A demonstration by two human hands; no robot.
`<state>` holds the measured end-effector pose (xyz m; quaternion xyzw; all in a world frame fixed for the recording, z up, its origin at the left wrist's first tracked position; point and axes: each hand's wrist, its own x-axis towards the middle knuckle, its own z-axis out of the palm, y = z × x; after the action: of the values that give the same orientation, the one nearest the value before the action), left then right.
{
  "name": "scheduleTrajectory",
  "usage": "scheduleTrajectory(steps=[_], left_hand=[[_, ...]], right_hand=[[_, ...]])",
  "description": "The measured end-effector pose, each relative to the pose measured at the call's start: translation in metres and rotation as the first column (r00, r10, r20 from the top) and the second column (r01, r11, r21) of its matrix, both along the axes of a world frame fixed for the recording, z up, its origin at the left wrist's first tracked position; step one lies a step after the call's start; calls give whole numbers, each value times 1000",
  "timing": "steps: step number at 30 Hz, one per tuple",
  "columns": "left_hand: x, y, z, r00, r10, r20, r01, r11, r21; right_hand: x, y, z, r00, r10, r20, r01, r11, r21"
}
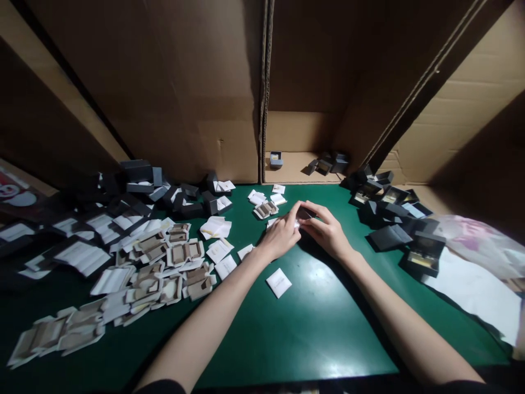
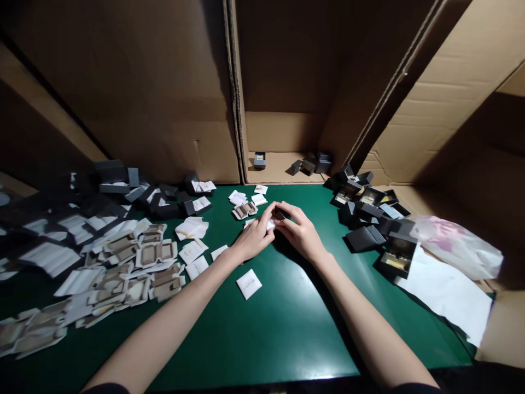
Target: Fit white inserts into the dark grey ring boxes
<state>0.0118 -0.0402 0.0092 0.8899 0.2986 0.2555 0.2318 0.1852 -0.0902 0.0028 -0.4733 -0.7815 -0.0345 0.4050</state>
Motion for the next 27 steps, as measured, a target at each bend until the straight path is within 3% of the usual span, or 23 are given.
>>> scheduleTrajectory(steps=[6, 13, 17, 22, 27], left_hand=[[1, 0, -1, 1000, 11, 25, -10, 1000, -28], [7, 1, -6, 979, 165, 122, -162, 986, -36], [6, 2, -6, 979, 142, 143, -146, 989, 16], [6, -4, -2, 991, 130, 6, -130, 986, 103], [9, -5, -8, 995, 97, -18, -92, 981, 173]], right_hand=[[-1, 1, -1, 1000, 18, -16, -17, 999, 34], [0, 0, -1, 1000, -20, 4, 20, 1000, 6], [1, 0, -5, 993, -117, 2, 117, 993, 31], [-2, -1, -8, 970, -242, -19, 242, 970, -21], [-9, -1, -10, 911, -412, 10, 412, 910, -51]])
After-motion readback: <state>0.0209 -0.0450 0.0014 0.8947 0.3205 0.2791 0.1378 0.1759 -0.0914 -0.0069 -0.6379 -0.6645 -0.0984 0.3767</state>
